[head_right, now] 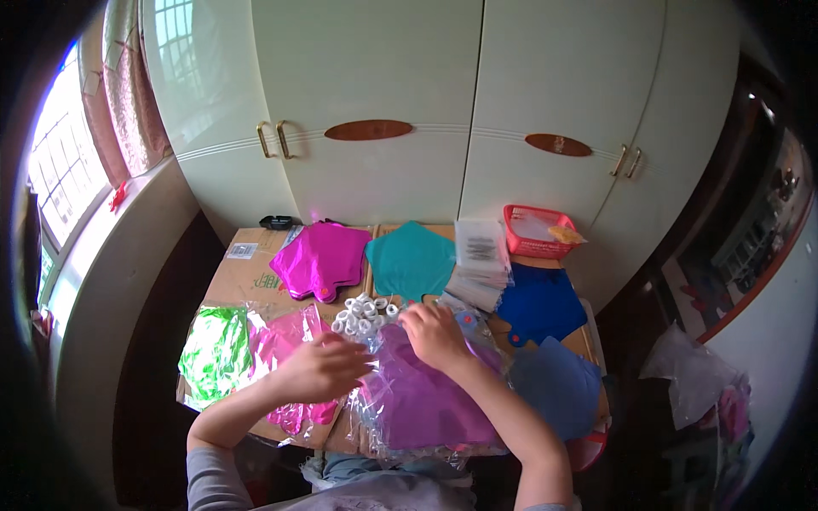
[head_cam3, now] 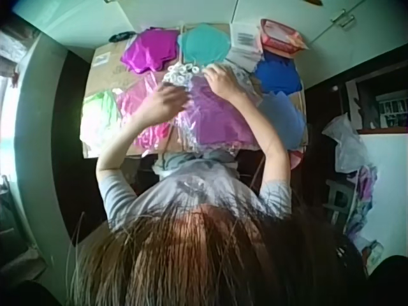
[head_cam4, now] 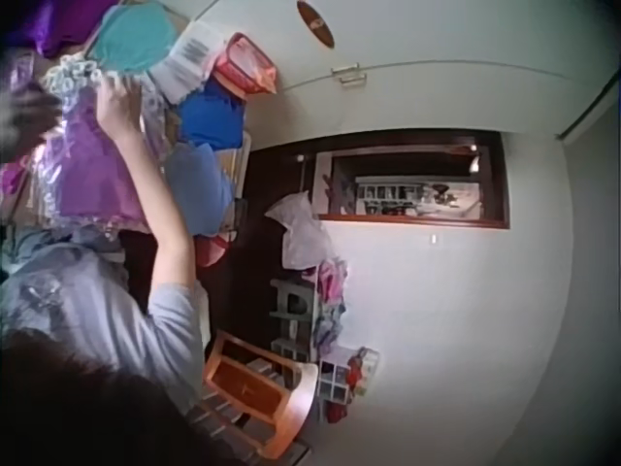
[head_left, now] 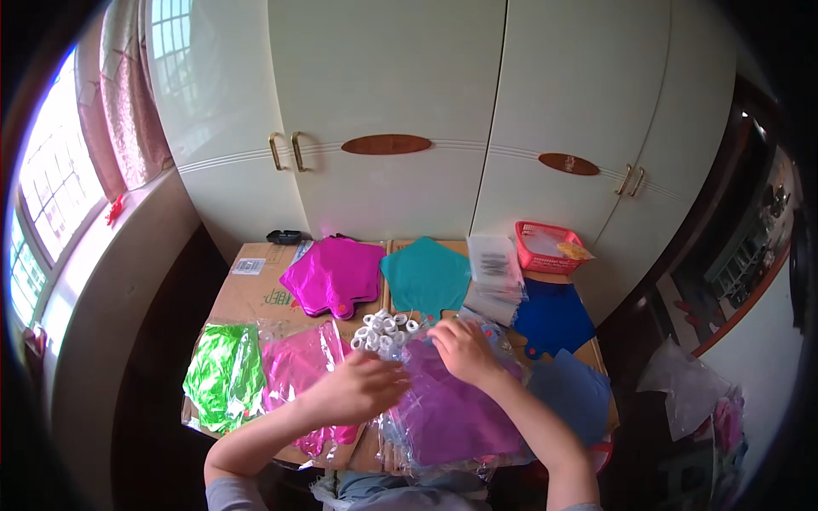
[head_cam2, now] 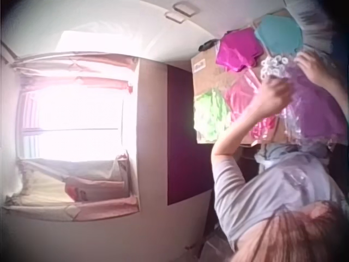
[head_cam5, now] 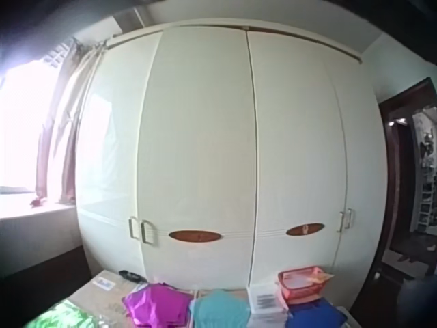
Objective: Packaging star-shaped colorful balloons into individual plastic bags.
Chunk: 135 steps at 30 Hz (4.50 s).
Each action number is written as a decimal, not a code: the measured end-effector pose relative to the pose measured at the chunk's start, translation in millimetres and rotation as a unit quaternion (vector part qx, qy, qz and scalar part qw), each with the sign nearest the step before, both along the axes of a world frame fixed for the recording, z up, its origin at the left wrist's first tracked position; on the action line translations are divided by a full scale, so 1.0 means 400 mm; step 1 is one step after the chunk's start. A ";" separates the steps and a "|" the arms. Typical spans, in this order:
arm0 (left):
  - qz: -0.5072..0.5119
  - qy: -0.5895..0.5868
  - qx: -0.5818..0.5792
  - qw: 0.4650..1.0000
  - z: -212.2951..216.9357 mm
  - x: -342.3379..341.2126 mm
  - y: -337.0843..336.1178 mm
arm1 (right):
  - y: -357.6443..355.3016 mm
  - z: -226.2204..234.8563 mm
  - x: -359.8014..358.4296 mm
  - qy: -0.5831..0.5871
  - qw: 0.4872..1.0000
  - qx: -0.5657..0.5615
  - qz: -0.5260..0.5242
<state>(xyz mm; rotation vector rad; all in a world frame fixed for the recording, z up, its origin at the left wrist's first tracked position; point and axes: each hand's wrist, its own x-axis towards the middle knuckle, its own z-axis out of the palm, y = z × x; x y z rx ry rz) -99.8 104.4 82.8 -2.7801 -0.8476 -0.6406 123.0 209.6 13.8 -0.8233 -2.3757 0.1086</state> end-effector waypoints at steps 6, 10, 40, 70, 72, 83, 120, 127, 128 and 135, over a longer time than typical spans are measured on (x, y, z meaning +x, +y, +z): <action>-0.047 0.166 -0.013 0.985 -0.121 0.092 0.029 | -0.171 -0.069 0.032 -0.089 0.994 -0.067 0.017; -0.086 0.150 0.014 0.985 -0.130 0.077 0.021 | -0.188 -0.077 0.042 -0.145 0.984 -0.106 0.006; 0.080 0.092 -0.255 0.959 -0.078 -0.135 -0.040 | -0.203 -0.032 0.084 0.006 0.989 -0.132 0.065; -0.065 0.095 0.144 0.983 -0.208 0.012 0.055 | -0.255 -0.071 0.099 0.186 0.955 -0.206 0.108; -0.070 0.084 0.121 0.987 -0.218 0.011 0.052 | -0.253 -0.064 0.104 0.193 0.951 -0.211 0.119; 0.147 0.038 -0.154 0.976 -0.043 -0.071 0.008 | -0.161 0.047 0.348 0.437 0.766 -0.411 0.231; 0.313 -0.892 -0.160 0.282 -0.385 -0.857 0.215 | 0.073 0.063 0.457 0.576 0.754 -0.186 -0.254; 0.408 -0.862 -0.203 0.223 -0.402 -0.745 0.255 | 0.021 0.049 0.485 0.543 0.780 -0.170 -0.260; 0.416 -0.854 -0.207 0.234 -0.403 -0.744 0.252 | 0.021 0.042 0.487 0.540 0.784 -0.173 -0.253; 0.469 -0.808 -0.228 0.274 -0.395 -0.720 0.218 | 0.032 -0.012 0.459 0.560 0.768 -0.190 -0.244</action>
